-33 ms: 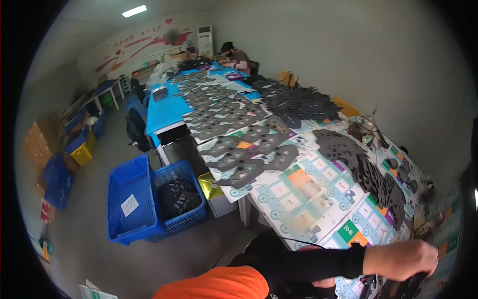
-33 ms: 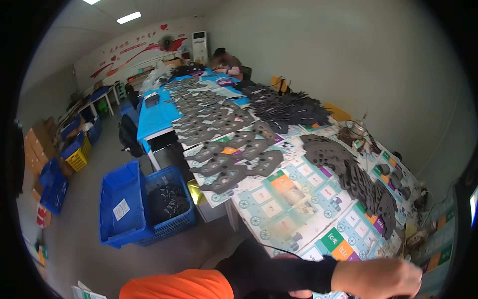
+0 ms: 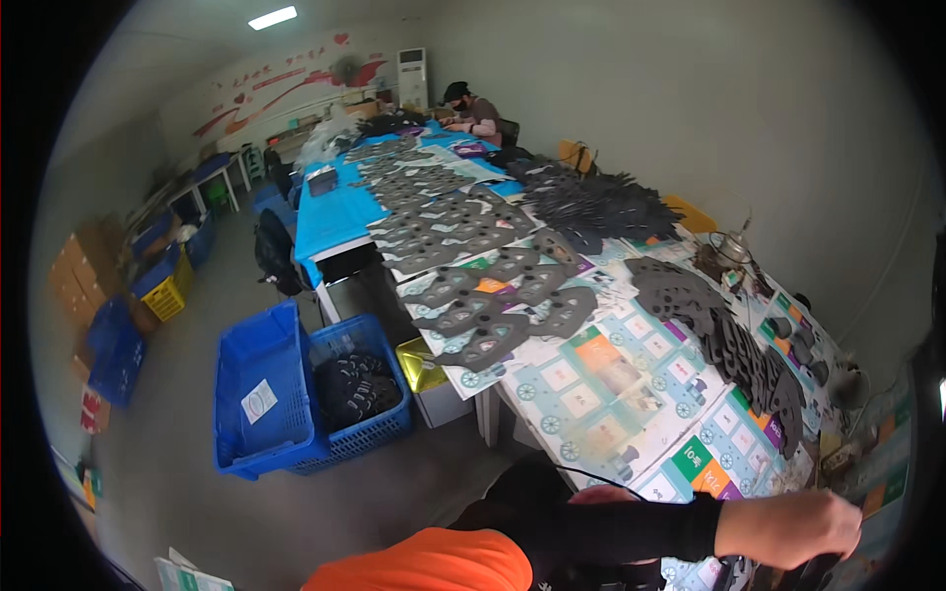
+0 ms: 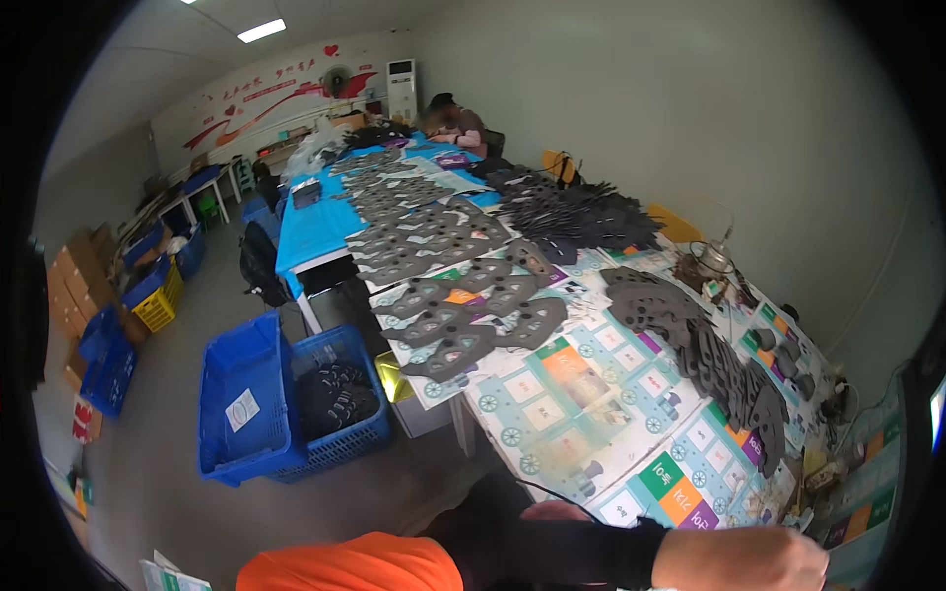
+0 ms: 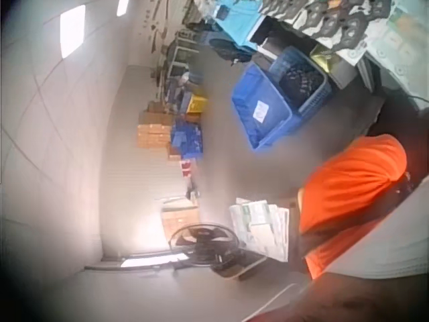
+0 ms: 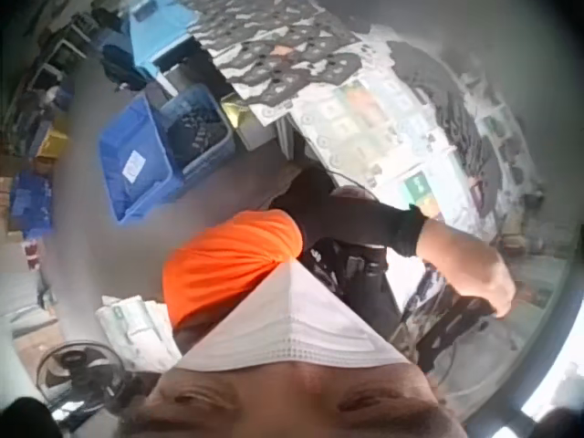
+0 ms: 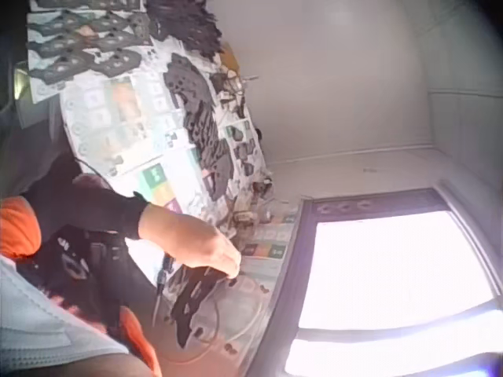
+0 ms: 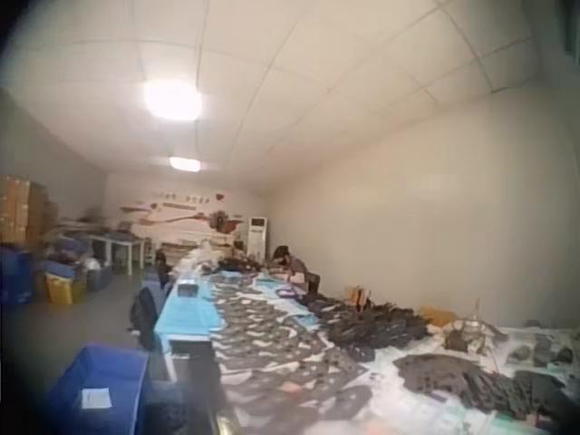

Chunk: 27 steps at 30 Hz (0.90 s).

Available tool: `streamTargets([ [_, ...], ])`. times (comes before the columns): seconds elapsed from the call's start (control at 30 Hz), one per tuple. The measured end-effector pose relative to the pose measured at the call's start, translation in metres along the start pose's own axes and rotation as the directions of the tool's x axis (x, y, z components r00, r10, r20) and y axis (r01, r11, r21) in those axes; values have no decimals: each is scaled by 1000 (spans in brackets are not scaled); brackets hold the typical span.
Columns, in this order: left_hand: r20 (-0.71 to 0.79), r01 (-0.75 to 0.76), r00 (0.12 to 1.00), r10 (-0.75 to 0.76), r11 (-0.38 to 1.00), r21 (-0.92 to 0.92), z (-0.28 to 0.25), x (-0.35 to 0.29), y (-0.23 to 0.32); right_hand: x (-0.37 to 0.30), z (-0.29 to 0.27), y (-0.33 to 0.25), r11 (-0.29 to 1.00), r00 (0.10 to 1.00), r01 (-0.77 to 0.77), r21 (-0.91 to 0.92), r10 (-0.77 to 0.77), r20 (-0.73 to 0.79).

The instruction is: Attaching plastic reinforcement components to fabric shoe upper patterns using a handheld pneumatic press tool.

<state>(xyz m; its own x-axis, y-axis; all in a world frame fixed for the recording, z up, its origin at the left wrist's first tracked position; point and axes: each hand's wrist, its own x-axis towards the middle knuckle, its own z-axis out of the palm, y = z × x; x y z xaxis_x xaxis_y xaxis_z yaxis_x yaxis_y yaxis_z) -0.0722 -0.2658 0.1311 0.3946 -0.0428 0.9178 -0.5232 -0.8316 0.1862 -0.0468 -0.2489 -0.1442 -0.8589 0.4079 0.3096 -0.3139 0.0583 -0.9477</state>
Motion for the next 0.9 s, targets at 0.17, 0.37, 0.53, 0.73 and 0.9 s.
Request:
streamTargets([
  [0.17, -21, 71, 997, -70, 993, 92, 3, -30, 24, 69, 38, -12, 674, 749, -649, 354, 646, 144],
  [0.37, -41, 82, 996, -80, 995, 61, 2, -39, 41, 56, 53, -25, 777, 826, -477, 410, 556, -92],
  [0.53, -27, 121, 992, -120, 990, 74, -8, -50, 45, 52, 56, -21, 769, 811, -480, 421, 572, -121],
  [0.73, -77, 111, 991, -108, 993, 42, -7, -53, 49, 37, 67, -18, 757, 783, -493, 429, 601, -159],
  [0.9, -99, 124, 987, -122, 992, 14, -5, -57, 49, 31, 67, -12, 757, 773, -492, 431, 607, -184],
])
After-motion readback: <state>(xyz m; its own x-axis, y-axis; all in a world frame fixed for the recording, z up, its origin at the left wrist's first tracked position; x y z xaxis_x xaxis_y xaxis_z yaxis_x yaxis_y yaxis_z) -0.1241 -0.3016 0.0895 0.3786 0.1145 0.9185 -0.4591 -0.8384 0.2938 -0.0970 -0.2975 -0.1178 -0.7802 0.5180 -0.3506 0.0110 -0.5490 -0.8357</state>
